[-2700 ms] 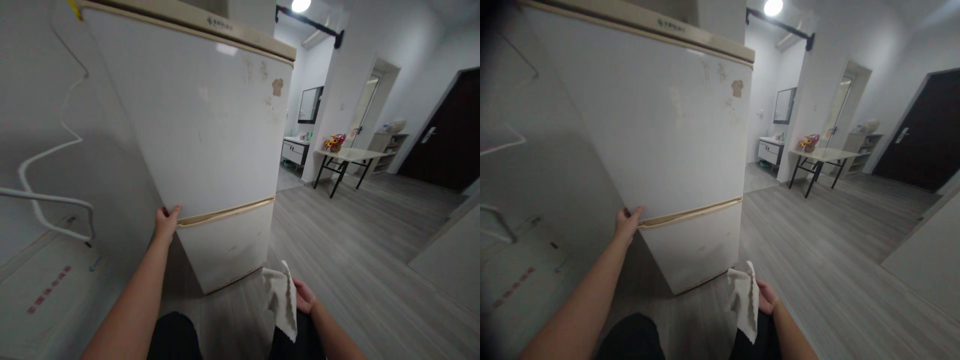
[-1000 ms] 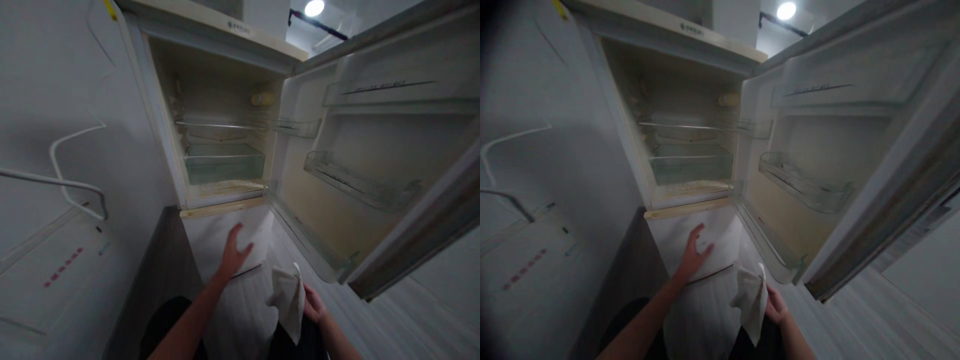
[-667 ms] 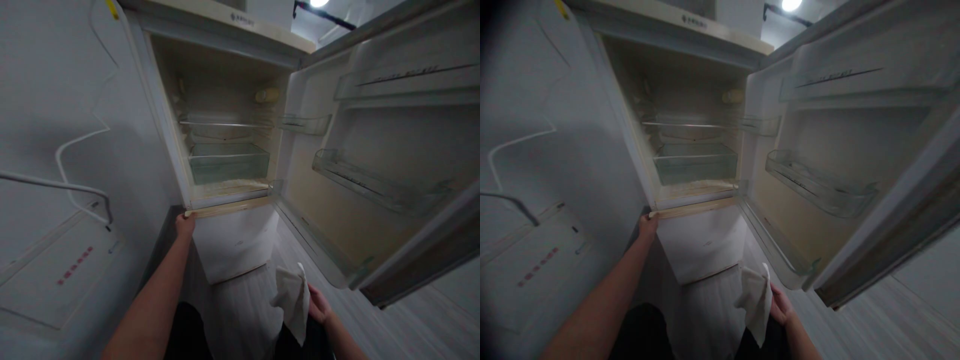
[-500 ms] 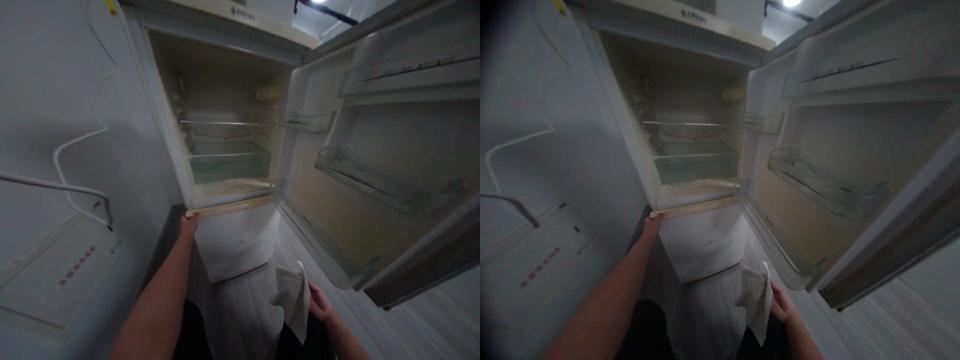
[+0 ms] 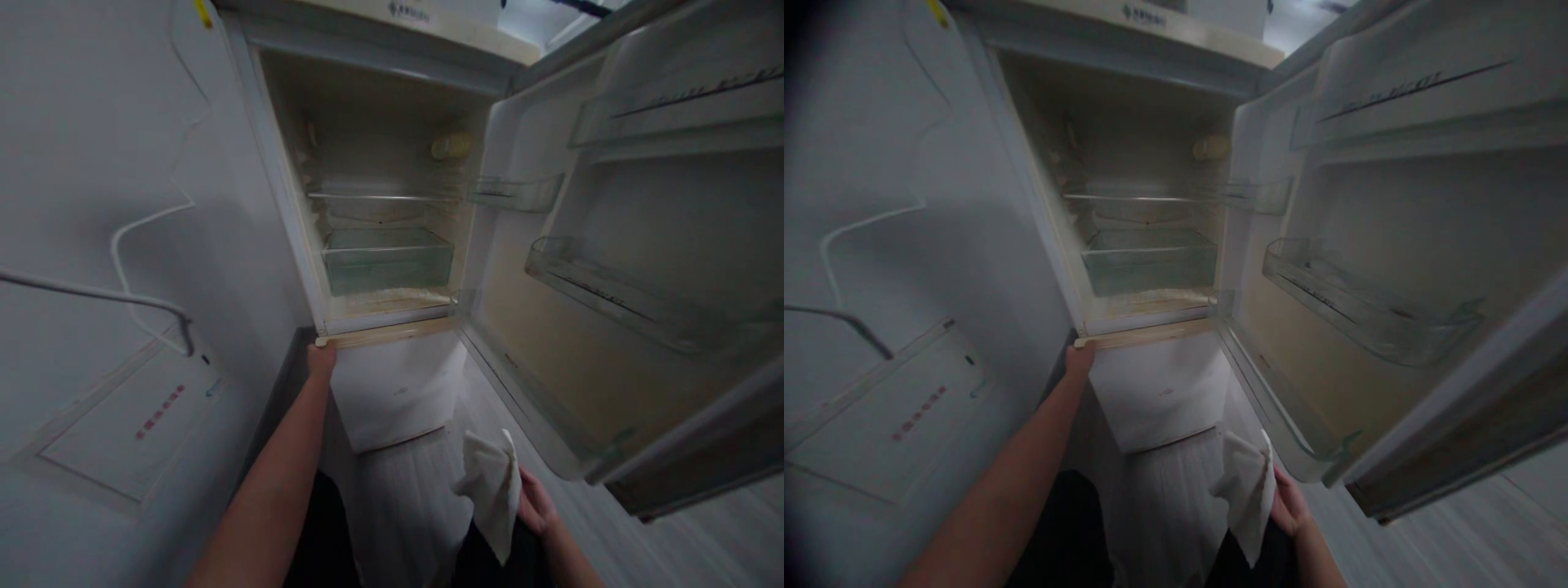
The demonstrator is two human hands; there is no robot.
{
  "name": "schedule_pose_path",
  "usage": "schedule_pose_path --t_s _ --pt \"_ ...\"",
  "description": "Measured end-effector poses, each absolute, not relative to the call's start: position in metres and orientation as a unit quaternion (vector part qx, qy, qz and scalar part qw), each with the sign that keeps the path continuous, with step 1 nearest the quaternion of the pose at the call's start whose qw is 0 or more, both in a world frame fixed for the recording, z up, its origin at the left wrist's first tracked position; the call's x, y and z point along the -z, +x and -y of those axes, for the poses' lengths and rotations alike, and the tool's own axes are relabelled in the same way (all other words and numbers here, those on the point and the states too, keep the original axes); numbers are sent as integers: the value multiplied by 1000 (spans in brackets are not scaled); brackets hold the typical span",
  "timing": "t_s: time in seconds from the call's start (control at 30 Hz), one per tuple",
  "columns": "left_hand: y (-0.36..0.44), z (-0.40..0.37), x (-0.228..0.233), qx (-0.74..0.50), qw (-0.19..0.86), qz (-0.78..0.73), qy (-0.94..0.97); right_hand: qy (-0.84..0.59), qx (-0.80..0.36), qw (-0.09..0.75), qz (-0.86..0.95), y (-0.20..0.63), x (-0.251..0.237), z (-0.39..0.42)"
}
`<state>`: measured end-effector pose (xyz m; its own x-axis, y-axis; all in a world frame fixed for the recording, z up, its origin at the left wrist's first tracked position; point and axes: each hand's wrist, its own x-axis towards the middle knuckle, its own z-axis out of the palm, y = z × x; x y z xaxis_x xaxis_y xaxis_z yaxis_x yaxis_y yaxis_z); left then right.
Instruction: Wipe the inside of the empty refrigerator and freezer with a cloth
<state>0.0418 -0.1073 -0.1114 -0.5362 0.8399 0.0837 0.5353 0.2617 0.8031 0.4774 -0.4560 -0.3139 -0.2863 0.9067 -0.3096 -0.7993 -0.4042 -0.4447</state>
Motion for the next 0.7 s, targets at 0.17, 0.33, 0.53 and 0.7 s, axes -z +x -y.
schedule_pose_path --t_s 0.17,0.33,0.53,0.7 --pt "43 109 116 -445 215 -770 404 -254 -804 529 95 483 321 454" --pt "41 105 123 -478 221 -756 390 -276 -790 541 79 484 329 448" --pt "39 101 124 -510 242 -730 385 -316 -783 529 83 481 323 436" --pt "45 121 118 -540 241 -709 384 -298 -799 510 116 473 319 423"
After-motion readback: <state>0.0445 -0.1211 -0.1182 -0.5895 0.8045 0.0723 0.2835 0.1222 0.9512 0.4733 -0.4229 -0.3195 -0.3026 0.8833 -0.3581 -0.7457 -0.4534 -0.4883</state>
